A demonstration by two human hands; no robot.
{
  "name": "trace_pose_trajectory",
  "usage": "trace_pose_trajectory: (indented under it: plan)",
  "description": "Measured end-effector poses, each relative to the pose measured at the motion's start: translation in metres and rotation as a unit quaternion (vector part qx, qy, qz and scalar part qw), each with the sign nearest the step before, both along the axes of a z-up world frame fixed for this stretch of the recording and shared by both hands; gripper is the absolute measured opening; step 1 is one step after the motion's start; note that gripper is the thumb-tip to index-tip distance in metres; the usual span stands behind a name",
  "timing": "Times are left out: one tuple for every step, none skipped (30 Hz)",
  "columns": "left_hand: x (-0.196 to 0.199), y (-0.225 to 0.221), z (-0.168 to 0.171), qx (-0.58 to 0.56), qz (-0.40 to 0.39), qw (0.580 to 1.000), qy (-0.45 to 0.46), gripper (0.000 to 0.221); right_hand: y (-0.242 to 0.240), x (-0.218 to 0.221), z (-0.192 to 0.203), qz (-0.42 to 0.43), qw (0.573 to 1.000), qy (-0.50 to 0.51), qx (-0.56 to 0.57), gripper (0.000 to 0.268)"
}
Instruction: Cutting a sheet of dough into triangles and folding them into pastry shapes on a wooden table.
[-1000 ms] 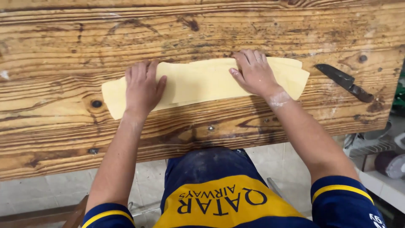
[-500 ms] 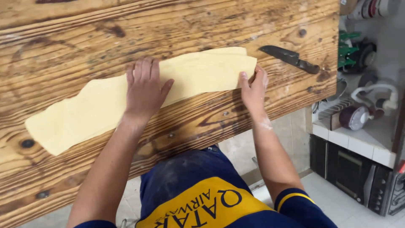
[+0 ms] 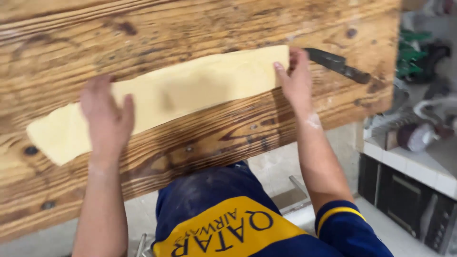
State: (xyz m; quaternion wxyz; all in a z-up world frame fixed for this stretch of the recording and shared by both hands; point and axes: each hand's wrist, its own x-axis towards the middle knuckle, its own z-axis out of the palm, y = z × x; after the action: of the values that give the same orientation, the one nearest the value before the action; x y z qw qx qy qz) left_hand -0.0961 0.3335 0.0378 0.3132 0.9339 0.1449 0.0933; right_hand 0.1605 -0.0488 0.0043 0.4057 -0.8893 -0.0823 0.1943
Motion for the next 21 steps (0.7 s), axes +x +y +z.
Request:
trace_pose_trajectory:
  plan:
    - [-0.022, 0.013, 0.005, 0.014, 0.058, 0.998, -0.017, 0.039, 0.003, -0.006, 0.007, 0.060, 0.983, -0.151, -0.088, 0.043]
    - [-0.051, 0.025, 0.013, 0.036, 0.128, 0.991, -0.033, 0.031, 0.013, -0.008, 0.011, 0.128, 0.932, -0.299, -0.159, 0.051]
    - [-0.077, 0.037, 0.001, 0.053, 0.152, 0.987, -0.024, 0.031, 0.038, -0.017, 0.023, 0.149, 0.934, -0.296, -0.137, 0.051]
    - [-0.106, 0.047, -0.009, 0.108, 0.222, 0.969, -0.021, 0.031, 0.059, -0.028, 0.036, 0.178, 0.940, -0.277, -0.090, 0.045]
    - [-0.137, 0.057, -0.018, 0.164, 0.288, 0.943, -0.017, 0.034, 0.079, -0.040, 0.050, 0.207, 0.943, -0.257, -0.043, 0.040]
    - [-0.160, 0.061, -0.043, 0.178, 0.305, 0.936, -0.011, 0.034, 0.103, -0.050, 0.045, 0.222, 0.941, -0.254, -0.024, 0.040]
    - [-0.184, 0.065, -0.068, 0.169, 0.317, 0.933, 0.030, 0.032, 0.126, -0.061, 0.041, 0.282, 0.932, -0.228, 0.003, 0.035]
    - [-0.209, 0.065, -0.095, 0.152, 0.329, 0.929, 0.070, 0.031, 0.146, -0.072, 0.040, 0.343, 0.917, -0.202, 0.025, 0.031]
    - [-0.205, 0.059, -0.086, 0.160, 0.347, 0.921, 0.075, 0.031, 0.174, -0.082, 0.032, 0.359, 0.911, -0.199, 0.038, 0.031]
    - [-0.197, 0.054, -0.080, 0.104, 0.339, 0.934, 0.050, 0.026, 0.199, -0.092, 0.026, 0.407, 0.885, -0.222, 0.034, 0.037]
    - [-0.188, 0.050, -0.074, 0.049, 0.330, 0.942, 0.024, 0.022, 0.223, -0.102, 0.020, 0.454, 0.857, -0.244, 0.030, 0.044]
    - [-0.183, 0.047, -0.064, 0.051, 0.338, 0.939, 0.024, 0.022, 0.242, -0.111, 0.019, 0.460, 0.853, -0.244, 0.035, 0.044]
    - [-0.177, 0.044, -0.054, -0.016, 0.395, 0.918, 0.011, 0.022, 0.260, -0.119, 0.017, 0.492, 0.845, -0.205, -0.048, 0.053]
    - [-0.168, 0.043, -0.045, -0.084, 0.445, 0.891, -0.005, 0.026, 0.278, -0.126, 0.016, 0.517, 0.829, -0.166, -0.132, 0.063]
    - [-0.164, 0.043, -0.033, -0.083, 0.450, 0.889, -0.007, 0.026, 0.285, -0.129, 0.017, 0.521, 0.827, -0.168, -0.130, 0.063]
    - [-0.159, 0.041, -0.022, -0.142, 0.456, 0.879, -0.017, 0.021, 0.290, -0.132, 0.017, 0.533, 0.819, -0.172, -0.121, 0.055]
    - [-0.152, 0.040, -0.011, -0.201, 0.459, 0.865, -0.027, 0.018, 0.294, -0.134, 0.017, 0.546, 0.812, -0.175, -0.112, 0.049]
    - [-0.153, 0.043, -0.011, -0.205, 0.461, 0.863, -0.028, 0.018, 0.296, -0.134, 0.019, 0.548, 0.809, -0.177, -0.116, 0.049]
    - [-0.153, 0.046, -0.012, -0.285, 0.463, 0.839, -0.030, 0.030, 0.298, -0.134, 0.021, 0.546, 0.812, -0.173, -0.112, 0.046]
    - [-0.152, 0.049, -0.014, -0.364, 0.458, 0.810, -0.032, 0.043, 0.299, -0.133, 0.023, 0.542, 0.816, -0.169, -0.108, 0.044]
    - [-0.152, 0.052, -0.010, -0.369, 0.457, 0.809, -0.033, 0.043, 0.300, -0.132, 0.021, 0.542, 0.815, -0.171, -0.114, 0.044]
